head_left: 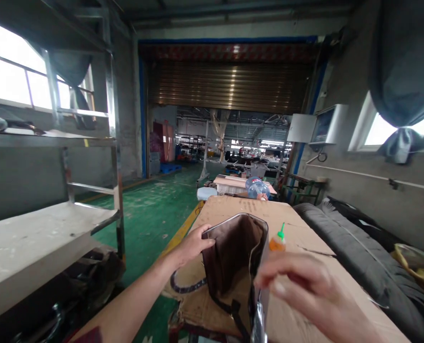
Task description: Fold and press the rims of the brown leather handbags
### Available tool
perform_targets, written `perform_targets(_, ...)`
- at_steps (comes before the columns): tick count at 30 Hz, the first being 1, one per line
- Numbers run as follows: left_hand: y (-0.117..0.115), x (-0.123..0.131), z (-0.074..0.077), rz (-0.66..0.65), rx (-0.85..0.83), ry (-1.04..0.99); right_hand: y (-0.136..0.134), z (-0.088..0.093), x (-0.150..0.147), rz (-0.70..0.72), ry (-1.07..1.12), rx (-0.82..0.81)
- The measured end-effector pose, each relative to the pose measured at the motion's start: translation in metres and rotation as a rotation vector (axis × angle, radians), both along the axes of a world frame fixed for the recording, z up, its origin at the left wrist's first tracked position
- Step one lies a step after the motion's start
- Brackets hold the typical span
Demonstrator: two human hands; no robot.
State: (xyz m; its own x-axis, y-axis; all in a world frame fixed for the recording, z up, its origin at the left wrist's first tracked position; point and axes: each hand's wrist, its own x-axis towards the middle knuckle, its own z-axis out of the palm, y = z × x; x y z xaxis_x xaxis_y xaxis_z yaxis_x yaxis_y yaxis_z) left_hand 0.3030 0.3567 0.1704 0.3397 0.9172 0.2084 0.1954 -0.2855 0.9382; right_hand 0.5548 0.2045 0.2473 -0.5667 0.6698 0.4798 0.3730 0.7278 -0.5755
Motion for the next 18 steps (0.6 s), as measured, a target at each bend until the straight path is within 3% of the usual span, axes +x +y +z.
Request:
perform_targets(2, -0.003, 0.001, 0.0, 0.044, 0.048, 0.017, 0.043, 0.004, -0.004, -0.221, 0.079, 0.035)
perform_targets(5, -0.007, 0.003, -0.001, 0.083, 0.118, 0.036, 0.1, -0.002, -0.012, -0.281, 0.018, 0.1)
perform_targets(8, -0.01, 0.003, -0.003, 0.107, 0.156, 0.002, 0.138, -0.011, -0.009, -0.363, -0.077, 0.222)
perform_targets(12, -0.01, 0.003, -0.006, 0.089, 0.16, -0.011, 0.164, -0.015, -0.002, -0.427, -0.302, 0.296)
perform_targets(18, -0.015, 0.005, -0.001, 0.08, 0.165, 0.003, 0.178, -0.008, -0.001, -0.409, -0.484, 0.341)
